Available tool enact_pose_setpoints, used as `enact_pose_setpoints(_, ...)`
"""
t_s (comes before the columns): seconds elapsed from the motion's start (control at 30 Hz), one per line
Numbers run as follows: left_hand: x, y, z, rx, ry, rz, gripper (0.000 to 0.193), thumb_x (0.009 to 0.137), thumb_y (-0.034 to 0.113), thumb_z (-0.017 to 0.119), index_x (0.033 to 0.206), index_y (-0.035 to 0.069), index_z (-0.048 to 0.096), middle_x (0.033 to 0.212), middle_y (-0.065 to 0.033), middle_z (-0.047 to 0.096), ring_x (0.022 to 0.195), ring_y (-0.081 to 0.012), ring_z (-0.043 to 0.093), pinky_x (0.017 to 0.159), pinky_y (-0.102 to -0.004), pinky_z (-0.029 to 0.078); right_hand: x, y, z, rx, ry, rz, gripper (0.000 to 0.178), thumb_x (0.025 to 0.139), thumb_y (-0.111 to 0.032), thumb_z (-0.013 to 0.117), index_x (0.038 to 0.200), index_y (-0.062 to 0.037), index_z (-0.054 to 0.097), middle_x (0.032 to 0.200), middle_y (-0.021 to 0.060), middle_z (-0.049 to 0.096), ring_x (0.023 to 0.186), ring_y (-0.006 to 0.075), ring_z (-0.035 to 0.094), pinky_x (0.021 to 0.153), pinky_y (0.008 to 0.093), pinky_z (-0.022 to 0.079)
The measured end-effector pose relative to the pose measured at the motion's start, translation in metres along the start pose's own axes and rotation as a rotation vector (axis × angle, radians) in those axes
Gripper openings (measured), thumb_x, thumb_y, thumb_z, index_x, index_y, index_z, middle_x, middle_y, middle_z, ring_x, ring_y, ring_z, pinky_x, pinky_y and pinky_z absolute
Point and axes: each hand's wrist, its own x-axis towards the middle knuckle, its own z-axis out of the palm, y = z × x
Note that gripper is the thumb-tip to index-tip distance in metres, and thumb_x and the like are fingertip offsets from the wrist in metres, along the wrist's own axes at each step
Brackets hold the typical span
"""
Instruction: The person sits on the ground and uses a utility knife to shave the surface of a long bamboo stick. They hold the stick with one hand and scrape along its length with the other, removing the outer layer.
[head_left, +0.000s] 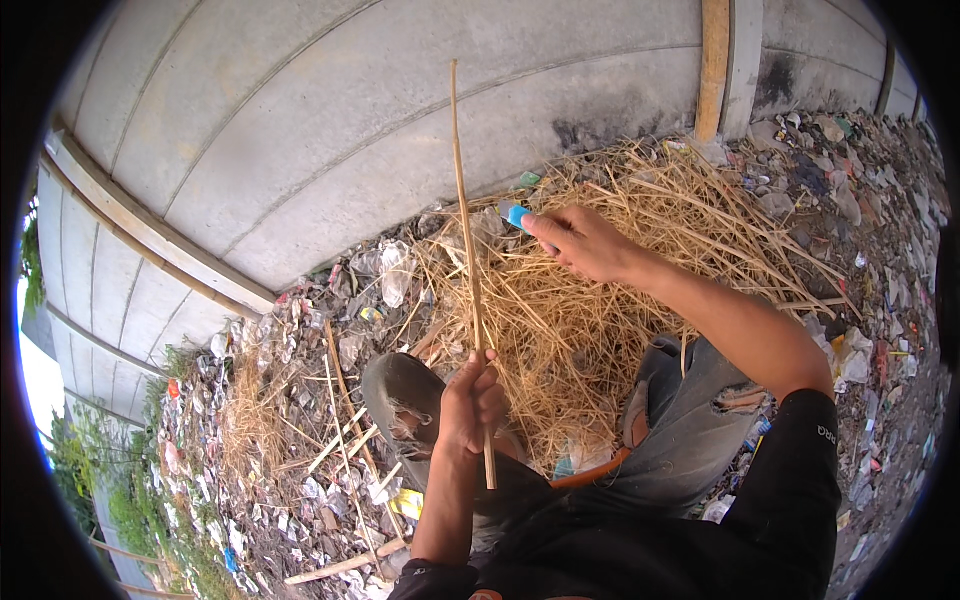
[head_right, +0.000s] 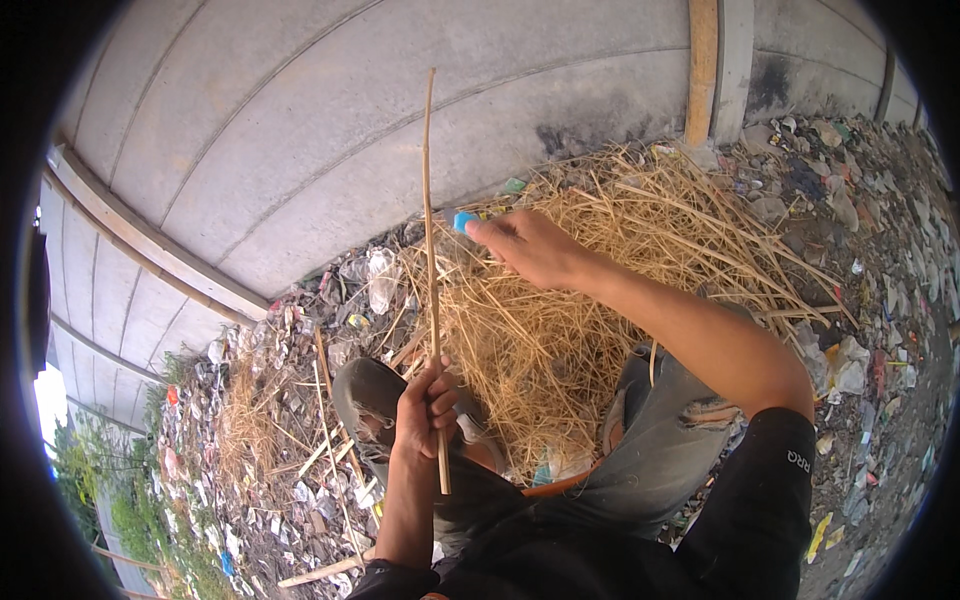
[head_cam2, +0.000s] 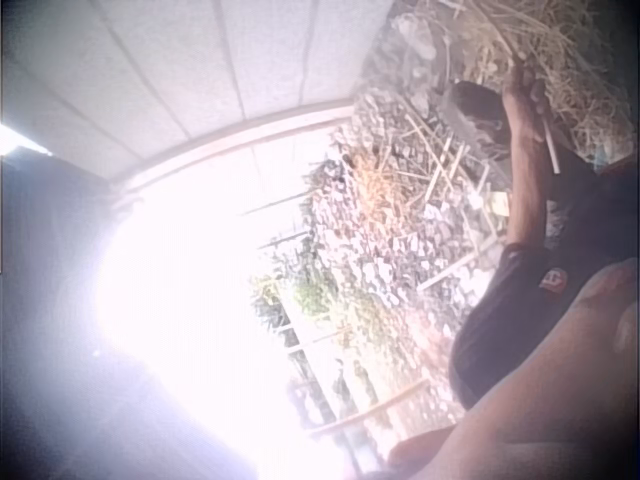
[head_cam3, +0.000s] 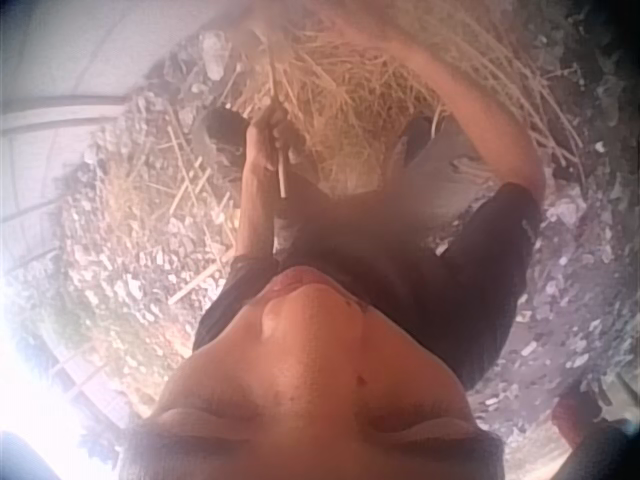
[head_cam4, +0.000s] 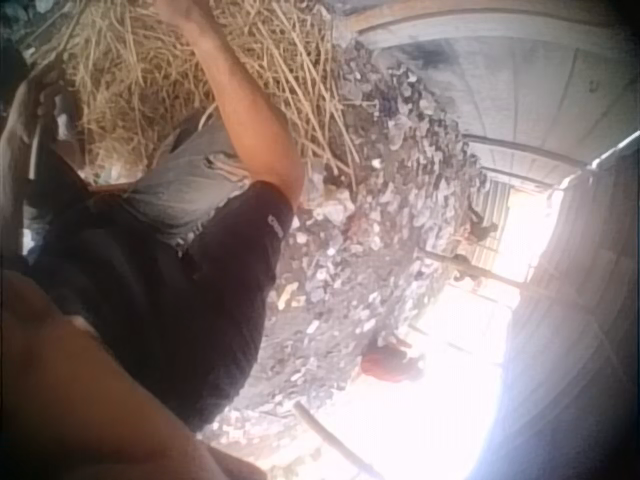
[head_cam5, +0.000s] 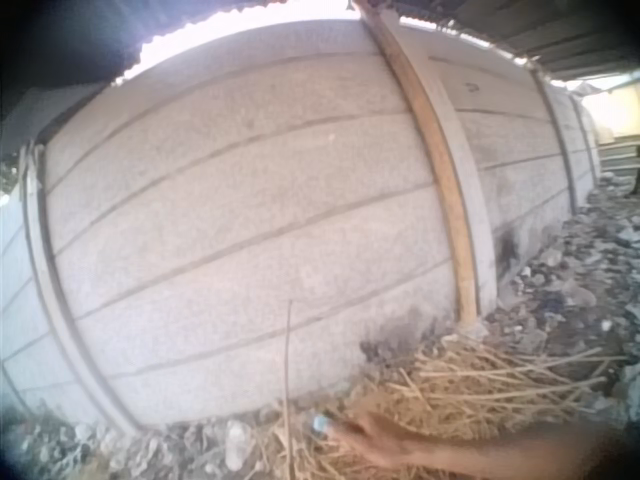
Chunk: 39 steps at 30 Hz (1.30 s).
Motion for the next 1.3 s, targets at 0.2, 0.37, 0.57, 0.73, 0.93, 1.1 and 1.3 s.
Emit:
enact_pose_setpoints(0.2,0.0,0.002,0.001,0.017,0.008,0.015,0.025,0.11,0.028,0.043,0.116,0.007,0.055,0.066,0.0076,0.032,0.047,-0.0039,0.027,0.039,-0.021,0.024,-0.001,-0.004,-0.002,0.084,-0.087,0.094,0.044,0.105,-0.045,0.044,0.083,-0.0083,0.056,0.06,-0.0021,0.045,0.05,0.0106,0.043,0.048,0.0325,0.036)
enact_pose_setpoints(0.37,0.001,0.0,-0.004,0.028,-0.003,0.033,0.025,0.109,0.028,0.044,0.116,0.007,0.055,0.066,0.0077,0.032,0.048,-0.0039,0.028,0.039,-0.0206,0.024,-0.004,-0.011,-0.004,0.081,-0.172,0.191,0.036,0.104,-0.038,0.044,0.105,-0.0033,0.054,0.067,0.0008,0.052,0.053,0.0115,0.049,0.05,0.0317,0.042)
enact_pose_setpoints(0.57,0.003,-0.002,-0.004,0.012,-0.006,0.032,0.025,0.109,0.028,0.044,0.117,0.007,0.055,0.067,0.0078,0.032,0.048,-0.0038,0.028,0.039,-0.0204,0.024,-0.003,0.0,0.0,0.012,-0.197,0.141,0.028,0.107,-0.027,0.045,0.107,-0.0009,0.055,0.072,0.0041,0.06,0.058,0.0131,0.058,0.053,0.0345,0.046)
enact_pose_setpoints(0.73,0.002,0.0,-0.003,0.007,0.015,0.026,0.025,0.11,0.028,0.043,0.117,0.007,0.055,0.067,0.0078,0.032,0.048,-0.0038,0.028,0.039,-0.0204,0.024,-0.005,-0.009,0.001,-0.141,-0.15,0.123,0.025,0.107,-0.022,0.045,0.107,0.0006,0.055,0.074,0.0067,0.062,0.061,0.016,0.061,0.057,0.0372,0.049)
enact_pose_setpoints(0.93,0.001,0.001,-0.005,0.004,0.004,0.033,0.025,0.11,0.028,0.043,0.116,0.007,0.055,0.066,0.0078,0.032,0.048,-0.0039,0.028,0.039,-0.0205,0.024,-0.005,-0.008,0.003,-0.095,-0.119,0.061,0.02,0.105,-0.017,0.045,0.104,0.0002,0.054,0.073,0.0077,0.062,0.06,0.0187,0.059,0.058,0.0394,0.048)
enact_pose_setpoints(1.1,0.003,-0.004,-0.006,0.046,0.006,0.05,0.026,0.108,0.029,0.047,0.121,0.007,0.055,0.071,0.0078,0.034,0.05,-0.0023,0.029,0.037,-0.0169,0.022,-0.003,-0.007,0.003,-0.106,-0.048,-0.03,0.026,0.105,-0.024,0.049,0.097,-0.0003,0.057,0.067,0.007,0.06,0.055,0.0172,0.054,0.054,0.0392,0.044)
enact_pose_setpoints(1.3,-0.001,-0.005,-0.005,0.155,0.028,0.108,0.026,0.109,0.028,0.047,0.117,0.005,0.057,0.065,0.0086,0.033,0.047,-0.0031,0.03,0.039,-0.0209,0.024,-0.003,-0.042,0.014,-0.412,-0.085,-0.14,0.046,0.106,-0.041,0.05,0.091,-0.0004,0.065,0.055,0.0066,0.051,0.049,0.0193,0.051,0.05,0.0394,0.04)
